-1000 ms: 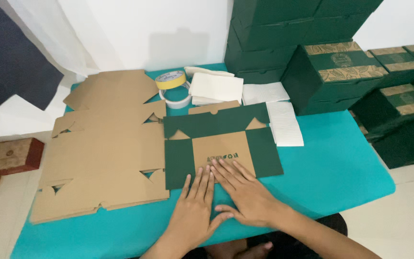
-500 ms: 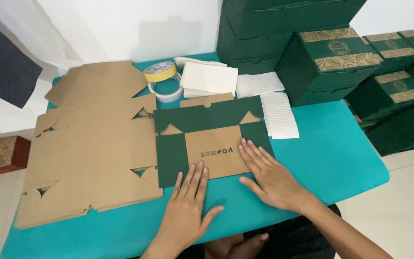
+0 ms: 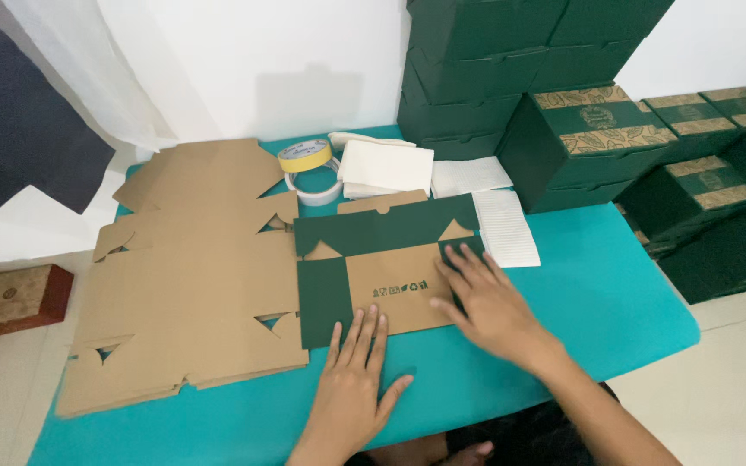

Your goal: The person assembles a green cardboard box by folding the flat sheet along pre-cut lines and tucking the flaps into place. They then place a white tissue paper inside the box, close the lid, and set the finished box aside.

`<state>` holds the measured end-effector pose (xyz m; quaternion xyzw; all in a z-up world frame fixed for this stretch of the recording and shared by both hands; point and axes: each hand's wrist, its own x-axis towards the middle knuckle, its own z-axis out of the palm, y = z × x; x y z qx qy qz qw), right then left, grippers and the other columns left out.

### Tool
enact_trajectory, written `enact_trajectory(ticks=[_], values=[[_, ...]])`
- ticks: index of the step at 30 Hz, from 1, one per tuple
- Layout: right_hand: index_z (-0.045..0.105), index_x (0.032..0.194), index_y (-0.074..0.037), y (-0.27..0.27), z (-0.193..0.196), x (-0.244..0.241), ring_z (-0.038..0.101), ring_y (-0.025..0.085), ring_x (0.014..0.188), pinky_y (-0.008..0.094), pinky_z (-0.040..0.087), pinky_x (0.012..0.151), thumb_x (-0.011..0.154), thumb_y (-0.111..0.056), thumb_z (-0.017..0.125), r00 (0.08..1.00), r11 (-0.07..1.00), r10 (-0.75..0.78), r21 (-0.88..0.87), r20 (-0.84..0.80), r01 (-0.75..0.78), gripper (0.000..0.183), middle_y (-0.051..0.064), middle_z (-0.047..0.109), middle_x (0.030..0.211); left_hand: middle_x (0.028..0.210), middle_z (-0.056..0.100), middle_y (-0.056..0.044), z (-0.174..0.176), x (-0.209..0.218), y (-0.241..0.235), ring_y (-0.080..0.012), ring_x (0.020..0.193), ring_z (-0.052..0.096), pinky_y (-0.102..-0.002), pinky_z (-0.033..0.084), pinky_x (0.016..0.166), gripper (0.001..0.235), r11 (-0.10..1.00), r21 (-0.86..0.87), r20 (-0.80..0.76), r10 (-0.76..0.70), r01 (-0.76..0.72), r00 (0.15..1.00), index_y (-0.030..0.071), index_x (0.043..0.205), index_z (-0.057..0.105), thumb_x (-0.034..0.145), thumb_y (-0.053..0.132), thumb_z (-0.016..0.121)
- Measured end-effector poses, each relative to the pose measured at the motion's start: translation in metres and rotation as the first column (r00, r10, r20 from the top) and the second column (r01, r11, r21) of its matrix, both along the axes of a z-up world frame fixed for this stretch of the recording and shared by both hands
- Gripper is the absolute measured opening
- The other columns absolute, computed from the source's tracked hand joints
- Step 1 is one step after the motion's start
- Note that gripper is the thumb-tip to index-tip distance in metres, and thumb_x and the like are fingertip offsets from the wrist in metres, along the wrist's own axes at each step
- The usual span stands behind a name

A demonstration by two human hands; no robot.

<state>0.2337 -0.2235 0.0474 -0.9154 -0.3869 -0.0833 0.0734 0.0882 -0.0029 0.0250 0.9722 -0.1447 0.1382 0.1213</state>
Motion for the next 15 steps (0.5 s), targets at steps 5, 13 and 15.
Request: enact_trajectory(ticks=[5,13,15], values=[[0.048,0.138,-0.007,0.021,0.023,0.072,0.034,0.035,0.142,0.051,0.017,0.118,0.1,-0.04,0.045,0.998,0.979,-0.054,0.195,-0.021,0.058,0.05,0.017,0.043,0.15,0.161,0.015,-0.014,0.003,0.0,0.001,-0.0321,0.148,0.015,-0.051,0.016,0.121,0.07,0.996,-0.086,-0.049,-0.022,0.018,0.999,0.005,0.155,0.016,0.104,0.047,0.039],[0.057,0.121,-0.01,0.033,0.013,0.121,0.062,0.025,0.109,0.046,0.031,0.106,0.092,-0.041,0.064,0.981,0.963,-0.184,0.209,0.057,0.169,0.044,0.005,0.069,0.111,0.16,0.017,-0.013,-0.002,0.001,-0.001,-0.0306,0.148,0.015,-0.048,0.015,0.122,0.061,0.998,-0.058,-0.038,-0.003,0.001,0.999,0.004,0.154,0.02,0.106,0.039,0.035],[0.057,0.115,-0.012,0.035,0.018,0.115,0.061,0.026,0.103,0.043,0.037,0.091,0.093,-0.048,0.064,0.957,0.967,-0.177,0.224,0.229,0.125,0.043,0.004,0.066,0.107,0.159,0.025,-0.013,-0.005,0.001,-0.004,-0.0304,0.147,0.022,-0.048,0.024,0.12,0.059,0.999,-0.006,0.064,0.047,-0.046,0.997,0.005,0.152,0.028,0.105,0.038,0.039]])
